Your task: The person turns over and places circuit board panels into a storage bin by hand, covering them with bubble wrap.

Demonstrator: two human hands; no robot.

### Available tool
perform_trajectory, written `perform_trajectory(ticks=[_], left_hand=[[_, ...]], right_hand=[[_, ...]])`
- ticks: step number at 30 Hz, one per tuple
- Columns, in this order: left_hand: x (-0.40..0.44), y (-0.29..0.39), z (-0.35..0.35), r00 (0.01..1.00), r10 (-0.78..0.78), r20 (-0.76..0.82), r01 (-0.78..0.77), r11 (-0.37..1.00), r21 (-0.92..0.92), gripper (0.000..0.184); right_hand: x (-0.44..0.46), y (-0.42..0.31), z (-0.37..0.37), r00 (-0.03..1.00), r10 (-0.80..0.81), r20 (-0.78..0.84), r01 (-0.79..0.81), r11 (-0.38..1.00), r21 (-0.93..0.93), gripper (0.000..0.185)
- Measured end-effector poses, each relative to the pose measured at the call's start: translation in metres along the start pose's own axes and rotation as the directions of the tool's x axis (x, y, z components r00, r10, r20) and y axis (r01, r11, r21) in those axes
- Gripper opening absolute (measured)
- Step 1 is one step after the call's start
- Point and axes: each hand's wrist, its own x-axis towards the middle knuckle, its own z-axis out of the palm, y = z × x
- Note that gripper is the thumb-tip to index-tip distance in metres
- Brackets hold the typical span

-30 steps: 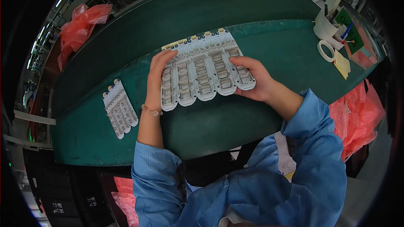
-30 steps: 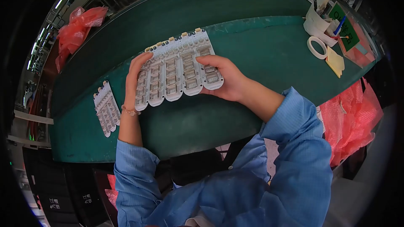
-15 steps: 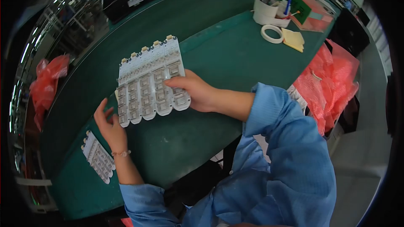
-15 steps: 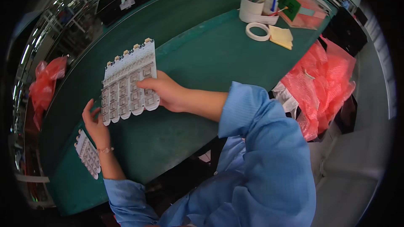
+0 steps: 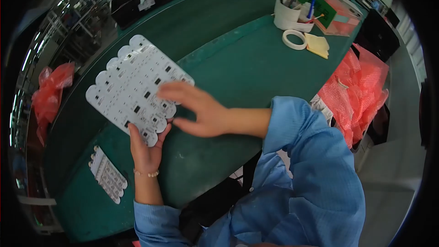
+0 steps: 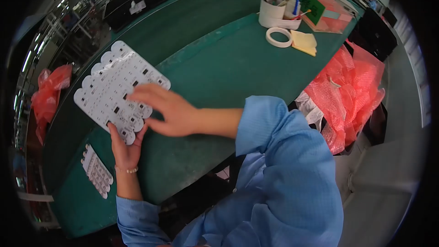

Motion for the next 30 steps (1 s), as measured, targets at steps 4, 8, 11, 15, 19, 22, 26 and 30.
perform_trajectory(ticks=[4,8,11,15,19,22,26,30], left_hand=[[0.008,0.003,-0.025,0.971,-0.148,0.188,0.191,0.953,-0.237,0.075],[0.008,0.006,-0.024,0.972,-0.146,0.185,0.176,0.971,-0.159,0.082],[0.01,0.003,-0.027,0.937,-0.145,0.317,0.185,0.978,-0.1,0.089],[0.01,0.006,-0.035,0.903,-0.109,0.415,0.157,0.984,-0.082,0.084],[0.015,0.015,-0.045,0.996,-0.071,0.052,0.075,0.994,-0.085,0.066],[0.027,0.021,-0.059,0.992,-0.028,-0.124,0.016,0.995,-0.096,0.048],[0.029,0.026,-0.066,0.935,0.173,-0.309,-0.174,0.984,0.026,0.035],[0.027,0.027,-0.066,0.912,0.118,-0.394,-0.102,0.993,0.061,0.029]], right_hand=[[0.008,0.03,-0.018,0.866,0.403,-0.296,-0.378,0.915,0.139,0.05],[0.013,0.035,-0.02,0.651,0.756,0.063,-0.549,0.412,0.728,0.048],[0.016,0.025,-0.019,0.549,0.722,0.422,-0.595,-0.016,0.803,0.059],[0.011,0.024,-0.015,0.577,0.619,0.532,-0.517,-0.227,0.825,0.057],[0.011,0.016,-0.014,0.453,0.692,0.562,-0.538,-0.29,0.792,0.052],[0.006,0.013,-0.01,0.456,0.631,0.627,-0.549,-0.355,0.757,0.051],[0.004,0.007,-0.003,0.425,0.609,0.669,-0.554,-0.409,0.725,0.052],[0.001,0.004,-0.003,0.426,0.56,0.711,-0.562,-0.452,0.693,0.052]])
